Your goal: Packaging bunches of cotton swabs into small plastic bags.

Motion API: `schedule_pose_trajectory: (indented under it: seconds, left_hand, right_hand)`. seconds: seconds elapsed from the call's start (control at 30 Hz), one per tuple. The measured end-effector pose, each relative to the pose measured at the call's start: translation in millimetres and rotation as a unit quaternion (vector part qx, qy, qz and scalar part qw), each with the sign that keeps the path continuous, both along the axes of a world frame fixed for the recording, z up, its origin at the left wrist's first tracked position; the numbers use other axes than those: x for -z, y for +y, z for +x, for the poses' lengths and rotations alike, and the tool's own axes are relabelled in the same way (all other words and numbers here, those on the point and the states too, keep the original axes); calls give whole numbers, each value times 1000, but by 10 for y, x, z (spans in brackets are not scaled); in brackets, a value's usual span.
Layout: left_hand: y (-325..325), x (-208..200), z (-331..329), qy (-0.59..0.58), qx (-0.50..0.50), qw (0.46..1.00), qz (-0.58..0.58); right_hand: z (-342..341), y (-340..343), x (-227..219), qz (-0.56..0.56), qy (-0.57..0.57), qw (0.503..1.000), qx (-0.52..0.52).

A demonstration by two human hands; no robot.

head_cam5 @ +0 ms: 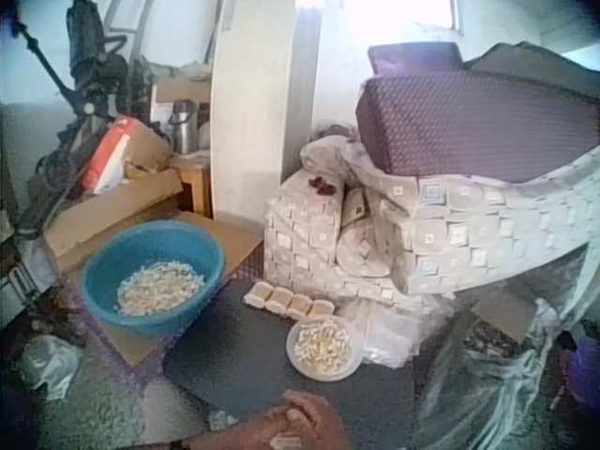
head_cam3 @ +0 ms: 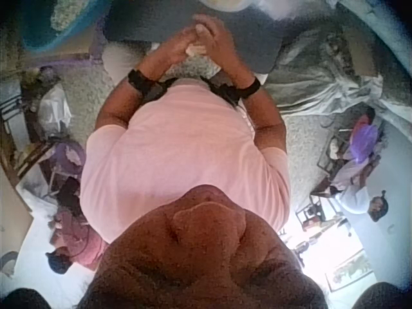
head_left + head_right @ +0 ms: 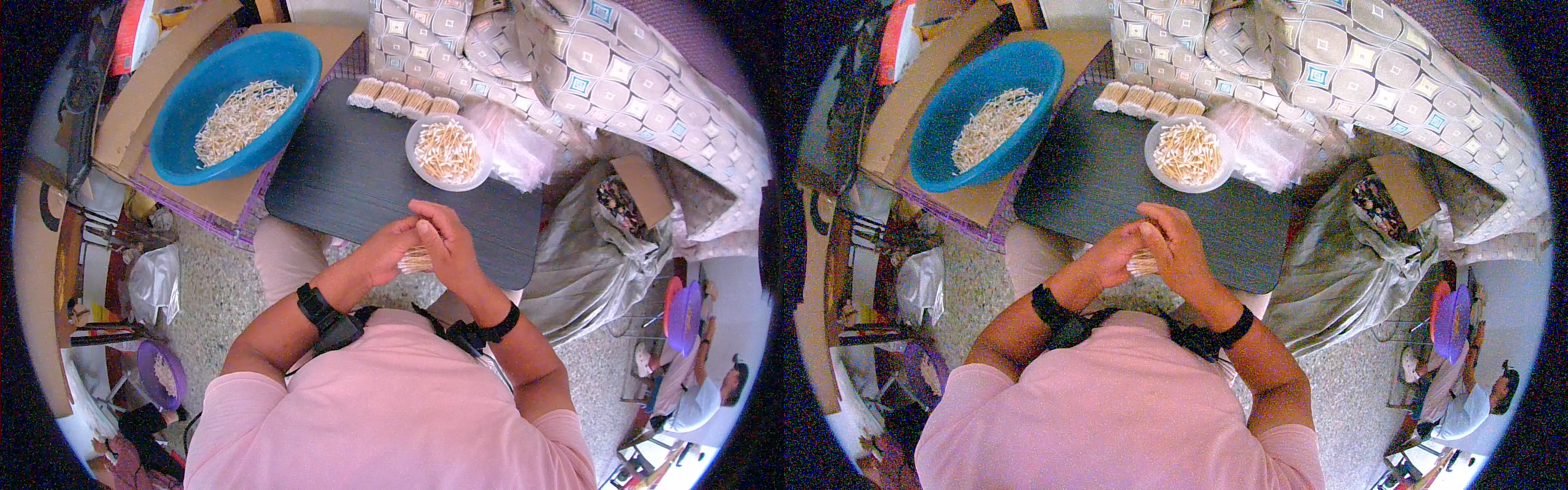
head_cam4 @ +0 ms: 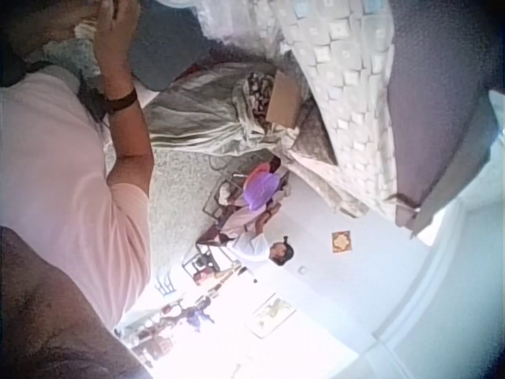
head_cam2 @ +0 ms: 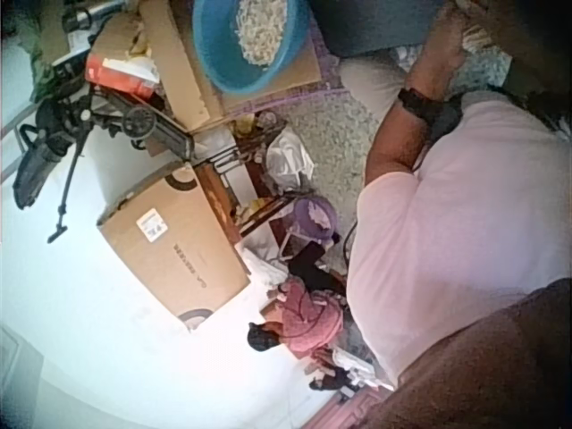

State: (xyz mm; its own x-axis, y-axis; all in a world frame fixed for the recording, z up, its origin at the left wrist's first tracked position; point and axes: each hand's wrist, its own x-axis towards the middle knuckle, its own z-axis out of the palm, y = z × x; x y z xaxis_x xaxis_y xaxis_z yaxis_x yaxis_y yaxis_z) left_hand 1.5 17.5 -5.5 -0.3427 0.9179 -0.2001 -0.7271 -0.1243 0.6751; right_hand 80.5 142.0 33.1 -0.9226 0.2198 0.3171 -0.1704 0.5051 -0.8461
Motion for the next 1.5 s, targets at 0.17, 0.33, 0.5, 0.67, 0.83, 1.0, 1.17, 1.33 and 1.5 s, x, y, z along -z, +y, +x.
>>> schedule_pose_trajectory:
  seconds: [0.17,0.33,0.5,0.67,0.83,1.0,1.17,1.33,1.5]
  left_hand:
    - [-13,-34,10,7,-12,1000,-22]
    - [-31,-25,-12,-7,-9,1000,-24]
    - [-29,56,-44,-41,-7,999,-9]
    - [-37,39,-54,-15,-17,999,-25]
    - [-19,61,-94,-22,-12,999,-34]
    - [-29,-79,-114,-39,34,999,3]
    - [-44,-92,-124,-79,33,996,18]
    - [-45,-170,-140,-83,-76,991,73]
    - [-9,-146,-220,25,-104,986,131]
  right_hand:
    - [-8,-8,79,24,0,1000,0]
    - [-25,-28,113,13,-18,1000,-2]
    - [-63,-35,134,12,-25,1000,-8]
    - [-100,-25,153,40,-14,999,-14]
    - [-133,-33,110,-38,-25,999,19]
    - [-149,-9,-112,-215,-50,975,37]
    - [-149,70,-204,-164,-22,986,15]
    - [-49,136,-195,-170,-6,984,44]
    - [-4,183,-146,-150,-77,986,1]
